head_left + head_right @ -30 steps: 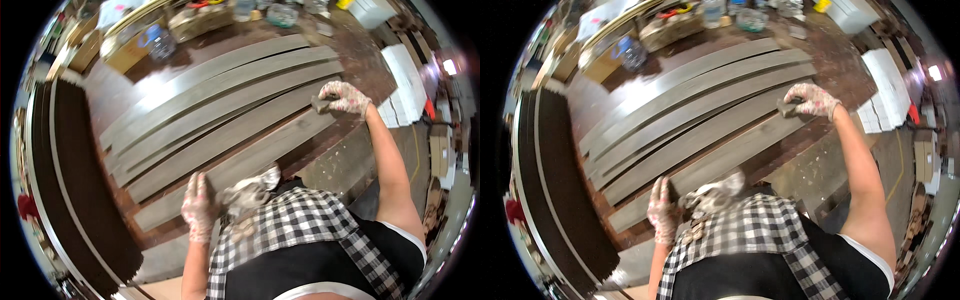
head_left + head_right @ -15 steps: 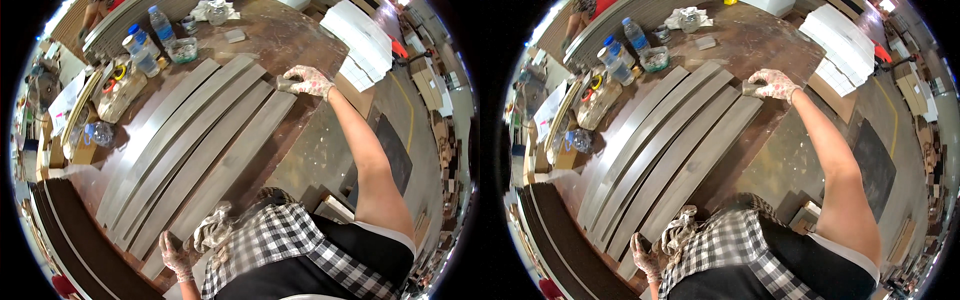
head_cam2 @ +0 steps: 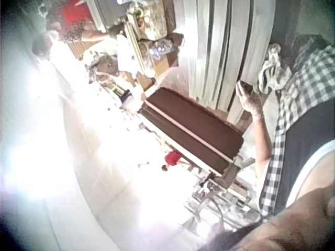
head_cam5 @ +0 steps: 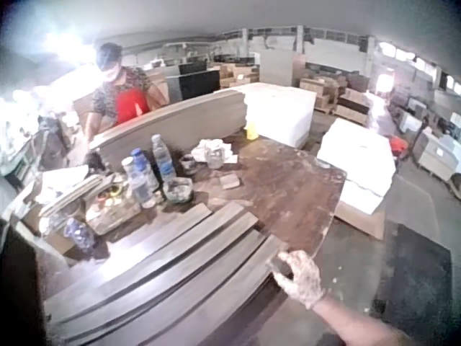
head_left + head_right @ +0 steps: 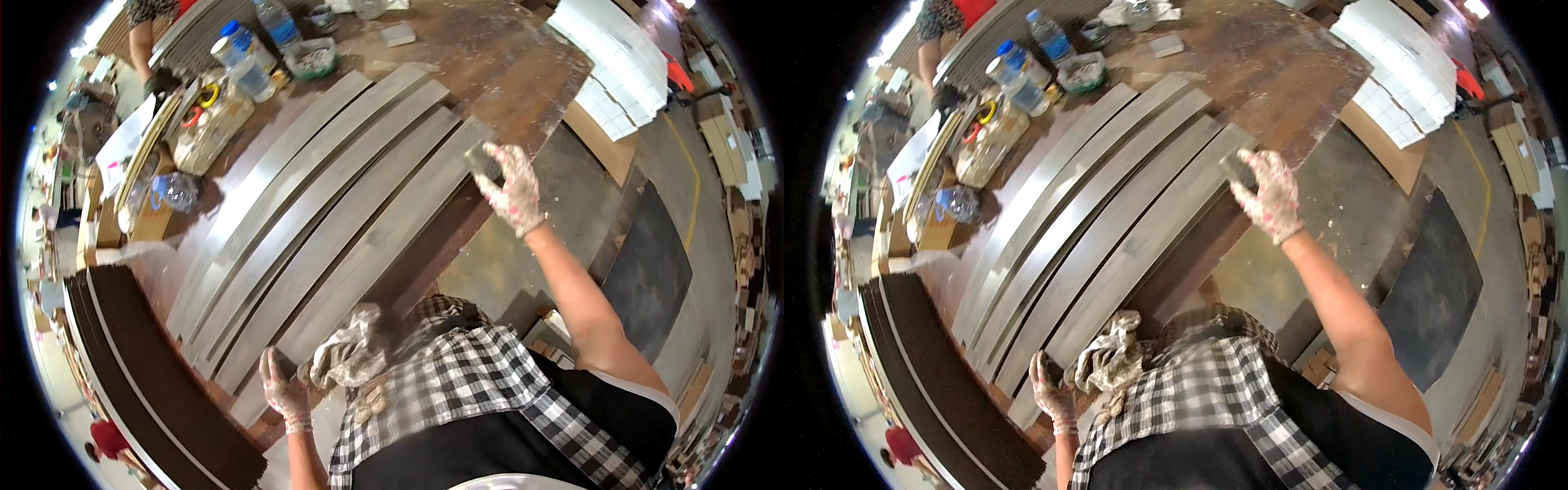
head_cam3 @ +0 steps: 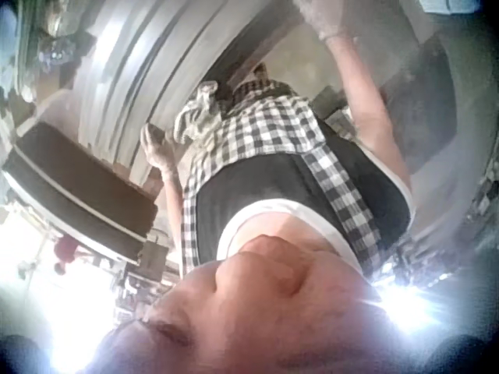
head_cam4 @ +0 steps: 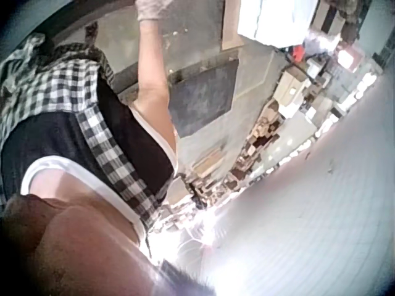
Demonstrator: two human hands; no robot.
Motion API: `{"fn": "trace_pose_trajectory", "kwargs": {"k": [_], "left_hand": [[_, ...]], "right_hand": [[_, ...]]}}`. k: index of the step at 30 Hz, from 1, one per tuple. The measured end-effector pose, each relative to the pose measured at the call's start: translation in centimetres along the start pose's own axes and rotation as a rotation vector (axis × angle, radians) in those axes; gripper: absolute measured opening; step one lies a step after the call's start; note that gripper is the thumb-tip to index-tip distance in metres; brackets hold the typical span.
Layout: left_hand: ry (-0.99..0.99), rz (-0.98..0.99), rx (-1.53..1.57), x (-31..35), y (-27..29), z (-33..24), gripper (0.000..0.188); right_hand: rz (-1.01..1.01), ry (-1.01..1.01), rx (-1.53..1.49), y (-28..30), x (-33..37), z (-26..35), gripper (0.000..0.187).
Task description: The person sands long wooden planks using a small sanding block, then wipes the surfaces with a white cloth, handling several planks individually on a wooden table.
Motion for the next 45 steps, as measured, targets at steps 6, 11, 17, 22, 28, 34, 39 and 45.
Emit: {"fn": "trace_pose_trajectory", "kwargs": {"k": [6, 11, 17, 22, 28, 34, 39, 45], "left_hand": [[-0.477, -0.049, 0.161, 0.6, -2.7, -6.3, 0.042], [-0.392, 0.335, 1.034, 2.6, -9.4, -8.5, 0.024], [-0.357, 0.307, 0.835, 5.4, -10.9, -7.8, 0.035], [-0.071, 0.137, 0.819, 10.3, -12.1, -3.6, 0.041], [-0.119, 0.23, 0.582, 14.3, -16.1, -3.4, 0.03], [0.099, -0.162, 0.999, 13.2, -13.7, -1.5, 0.032], [0.124, 0.008, 1.052, 7.7, -8.1, -3.9, 0.021], [-0.317, -0.028, 0.758, 0.0, -6.2, -7.8, 0.025]], "right_hand": [[0.227, 0.208, -0.149, -5.5, 11.2, 13.2, 0.056], [0.359, 0.456, -0.267, -9.2, 18.1, 23.6, 0.06], [0.612, 0.727, -0.254, -12.2, 24.3, 33.2, 0.058], [0.565, 0.973, -0.334, -13.9, 30.3, 40.4, 0.044], [0.644, 1.207, -0.275, -13.9, 34.5, 47.0, 0.022], [0.65, 1.056, -0.286, -14.2, 31.5, 43.1, 0.03], [0.461, 0.768, -0.201, -11.1, 22.8, 32.3, 0.041], [0.224, 0.415, -0.091, -7.4, 12.9, 18.8, 0.048]]}}
Point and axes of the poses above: each hand's wrist, its own x-axis away from the middle knuckle, its own y-axis out of the back of the hand, z = x × y, the point moved 8 cm from there along -x, towards the middle knuckle, and after that the axes turned 13 degrees about -y, right-handed, at the moved point
